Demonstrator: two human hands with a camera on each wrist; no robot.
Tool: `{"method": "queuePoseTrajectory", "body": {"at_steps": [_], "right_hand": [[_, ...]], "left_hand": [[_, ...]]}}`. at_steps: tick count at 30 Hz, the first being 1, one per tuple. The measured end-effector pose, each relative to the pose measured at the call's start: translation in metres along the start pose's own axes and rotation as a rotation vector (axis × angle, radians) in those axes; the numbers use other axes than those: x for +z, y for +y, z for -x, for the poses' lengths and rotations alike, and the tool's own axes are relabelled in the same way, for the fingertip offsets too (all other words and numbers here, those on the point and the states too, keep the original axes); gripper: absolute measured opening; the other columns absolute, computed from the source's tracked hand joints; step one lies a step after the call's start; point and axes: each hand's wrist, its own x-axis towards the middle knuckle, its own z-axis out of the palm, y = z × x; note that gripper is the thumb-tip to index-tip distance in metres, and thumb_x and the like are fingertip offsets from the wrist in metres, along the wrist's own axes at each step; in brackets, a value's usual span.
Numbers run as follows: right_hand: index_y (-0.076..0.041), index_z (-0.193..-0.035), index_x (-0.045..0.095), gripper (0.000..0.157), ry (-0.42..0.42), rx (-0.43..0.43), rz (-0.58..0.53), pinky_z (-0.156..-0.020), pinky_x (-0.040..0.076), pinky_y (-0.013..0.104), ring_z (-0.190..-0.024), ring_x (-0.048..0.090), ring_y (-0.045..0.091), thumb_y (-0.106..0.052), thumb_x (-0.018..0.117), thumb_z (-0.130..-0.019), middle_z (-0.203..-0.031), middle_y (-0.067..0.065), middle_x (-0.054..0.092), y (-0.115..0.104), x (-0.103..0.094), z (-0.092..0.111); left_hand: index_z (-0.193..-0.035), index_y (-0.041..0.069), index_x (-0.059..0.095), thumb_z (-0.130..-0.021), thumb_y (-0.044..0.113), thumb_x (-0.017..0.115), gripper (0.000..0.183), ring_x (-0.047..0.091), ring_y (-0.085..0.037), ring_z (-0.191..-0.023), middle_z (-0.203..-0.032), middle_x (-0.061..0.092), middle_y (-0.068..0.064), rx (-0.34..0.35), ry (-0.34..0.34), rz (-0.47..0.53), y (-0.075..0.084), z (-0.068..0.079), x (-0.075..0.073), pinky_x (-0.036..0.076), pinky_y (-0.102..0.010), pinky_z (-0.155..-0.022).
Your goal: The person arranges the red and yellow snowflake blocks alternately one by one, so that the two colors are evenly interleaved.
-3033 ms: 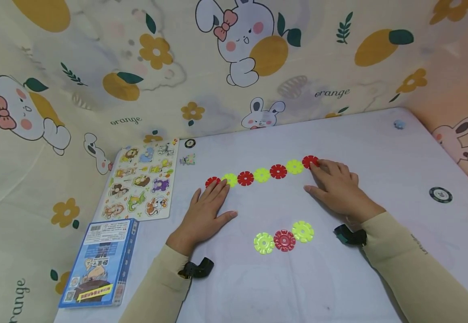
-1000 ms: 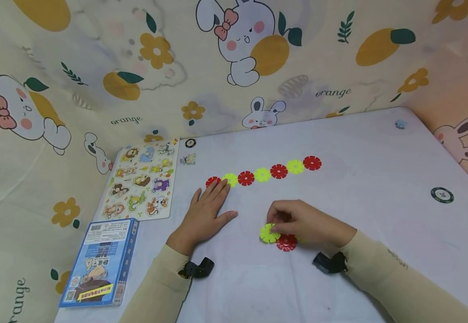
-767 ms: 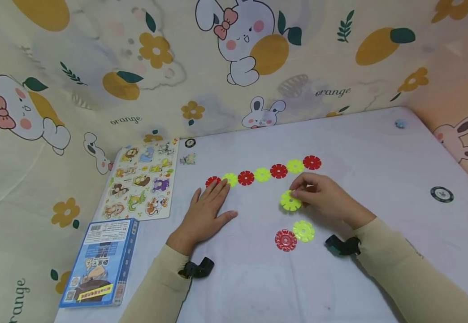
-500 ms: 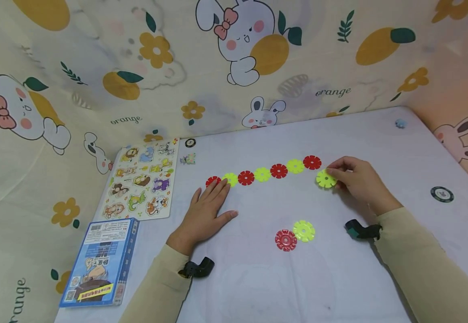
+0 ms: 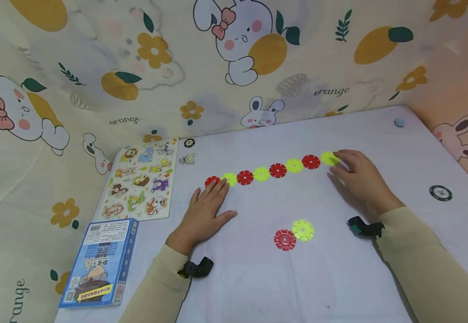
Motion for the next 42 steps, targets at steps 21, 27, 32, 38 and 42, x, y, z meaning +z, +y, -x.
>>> {"method": "queuePoseTrajectory", "body": {"at_steps": [21, 27, 32, 38, 42], "right_hand": [[-0.009, -0.147, 0.037, 0.065, -0.032, -0.174, 0.387, -0.089, 0.017, 0.069, -0.136, 0.01, 0.047, -0.042, 0.056, -0.094, -0.152, 0.019, 0.022, 0.0, 0.012, 0.001], [-0.007, -0.146, 0.038, 0.063, -0.014, -0.183, 0.383, -0.091, 0.017, 0.071, -0.139, 0.007, 0.044, -0.037, 0.057, -0.094, -0.154, 0.019, 0.021, 0.0, 0.012, 0.0], [-0.006, -0.146, 0.038, 0.065, -0.034, -0.169, 0.396, -0.091, 0.018, 0.07, -0.138, 0.011, 0.044, -0.042, 0.055, -0.095, -0.154, 0.019, 0.022, -0.001, 0.011, 0.001], [-0.005, -0.145, 0.04, 0.066, -0.017, -0.176, 0.396, -0.092, 0.019, 0.069, -0.136, 0.014, 0.045, -0.042, 0.058, -0.093, -0.151, 0.021, 0.025, -0.002, 0.011, 0.002], [-0.005, -0.146, 0.039, 0.067, -0.012, -0.169, 0.395, -0.093, 0.018, 0.069, -0.135, 0.014, 0.046, -0.042, 0.059, -0.093, -0.149, 0.023, 0.025, -0.002, 0.013, 0.002]], "left_hand": [[-0.153, 0.021, 0.024, -0.09, 0.068, 0.037, 0.08, 0.006, -0.02, -0.144, -0.158, 0.014, 0.007, -0.003, 0.001, 0.002, 0.0, 0.001, -0.001, 0.005, -0.057, -0.11], [-0.153, 0.021, 0.023, -0.09, 0.068, 0.037, 0.08, 0.006, -0.02, -0.144, -0.158, 0.014, 0.006, 0.0, 0.0, 0.007, 0.0, 0.0, -0.001, 0.005, -0.057, -0.11], [-0.154, 0.021, 0.023, -0.09, 0.068, 0.037, 0.08, 0.005, -0.019, -0.144, -0.158, 0.013, 0.007, -0.001, -0.003, 0.005, 0.0, -0.001, 0.0, 0.005, -0.057, -0.11], [-0.154, 0.021, 0.023, -0.09, 0.068, 0.037, 0.081, 0.005, -0.019, -0.144, -0.158, 0.013, 0.007, -0.004, -0.006, 0.001, 0.0, 0.0, 0.0, 0.005, -0.056, -0.11], [-0.154, 0.021, 0.022, -0.09, 0.069, 0.037, 0.081, 0.005, -0.019, -0.144, -0.158, 0.014, 0.007, -0.005, -0.008, 0.001, 0.0, 0.0, 0.001, 0.004, -0.056, -0.11]]}}
